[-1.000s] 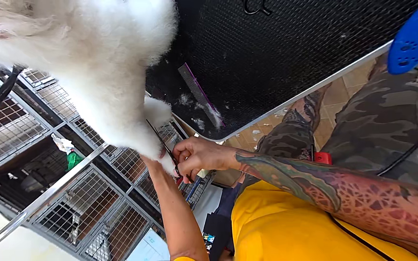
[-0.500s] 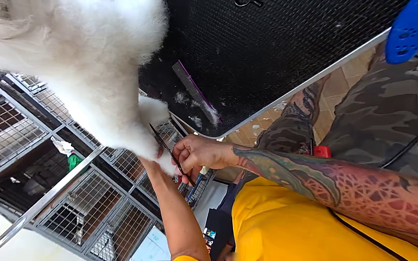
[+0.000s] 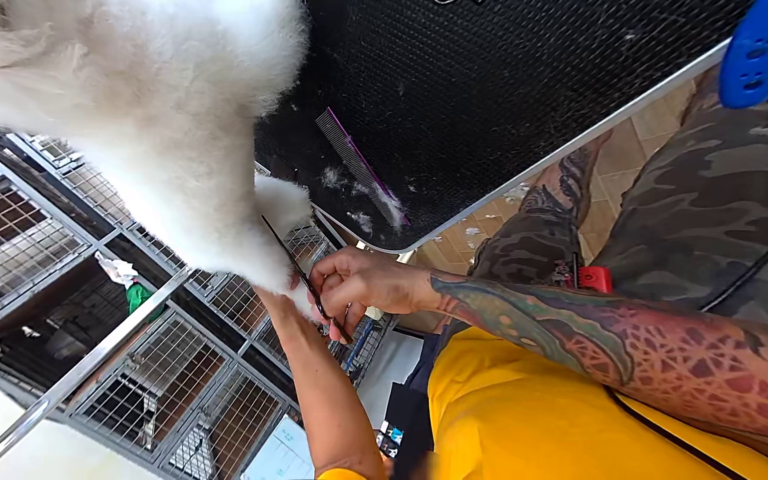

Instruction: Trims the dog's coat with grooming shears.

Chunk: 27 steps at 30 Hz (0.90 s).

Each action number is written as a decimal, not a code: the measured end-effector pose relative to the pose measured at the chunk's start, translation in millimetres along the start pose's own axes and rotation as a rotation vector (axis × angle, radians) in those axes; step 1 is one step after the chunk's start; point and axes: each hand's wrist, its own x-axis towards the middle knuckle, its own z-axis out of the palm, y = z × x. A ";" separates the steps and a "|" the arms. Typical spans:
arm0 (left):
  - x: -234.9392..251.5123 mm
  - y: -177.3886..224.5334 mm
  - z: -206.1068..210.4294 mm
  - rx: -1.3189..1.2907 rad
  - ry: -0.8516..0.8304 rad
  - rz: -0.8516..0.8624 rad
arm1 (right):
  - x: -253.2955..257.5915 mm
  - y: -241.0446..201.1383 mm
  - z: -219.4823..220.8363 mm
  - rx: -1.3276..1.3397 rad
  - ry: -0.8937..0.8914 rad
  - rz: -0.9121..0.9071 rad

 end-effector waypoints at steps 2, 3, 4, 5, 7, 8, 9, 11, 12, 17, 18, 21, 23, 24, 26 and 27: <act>0.4 2.4 2.5 0.032 0.014 -0.002 | -0.6 -1.7 2.3 -0.065 0.020 0.031; 1.0 4.7 4.9 0.059 0.011 0.006 | -1.2 -1.9 2.6 -0.100 0.033 0.043; 2.0 5.5 5.8 0.071 0.006 0.012 | -1.6 -1.4 2.2 -0.128 0.044 0.041; 2.8 4.9 5.4 0.057 0.007 0.016 | -1.7 0.3 1.8 -0.145 0.051 0.023; 3.7 2.1 1.7 0.020 -0.005 0.017 | -1.6 3.3 2.3 -0.162 0.046 -0.021; 4.3 1.6 1.2 0.007 -0.003 0.011 | -1.5 3.8 3.2 -0.183 0.048 -0.033; 4.4 2.7 2.2 0.006 0.000 -0.008 | -1.5 3.6 4.4 -0.211 0.056 -0.037; 5.5 3.7 4.1 -0.005 0.012 -0.030 | -2.2 2.2 6.3 -0.257 0.082 -0.010; 7.4 3.2 3.2 0.002 0.011 -0.029 | -2.6 1.9 6.6 -0.269 0.090 -0.001; 4.6 0.3 -1.8 -0.074 -0.022 -0.055 | -3.1 4.3 8.7 -0.271 0.092 -0.066; 2.9 1.8 -0.1 -0.075 -0.015 -0.073 | -2.9 3.4 9.8 -0.273 0.096 -0.061; 3.9 1.9 -0.4 -0.024 -0.001 -0.061 | -5.2 2.7 11.4 -0.171 0.108 -0.055; 4.4 0.6 -2.9 -0.028 -0.030 -0.044 | -7.4 4.7 10.6 -0.013 0.065 -0.094; 1.6 1.4 -3.3 -0.072 -0.072 -0.047 | -8.0 5.2 10.1 0.081 0.016 -0.113; -5.6 5.5 -1.2 -0.389 -0.274 -0.140 | -7.1 4.9 12.1 0.260 -0.079 -0.160; -9.8 9.9 3.5 -0.612 -0.441 -0.238 | -5.7 4.3 14.5 0.330 -0.113 -0.193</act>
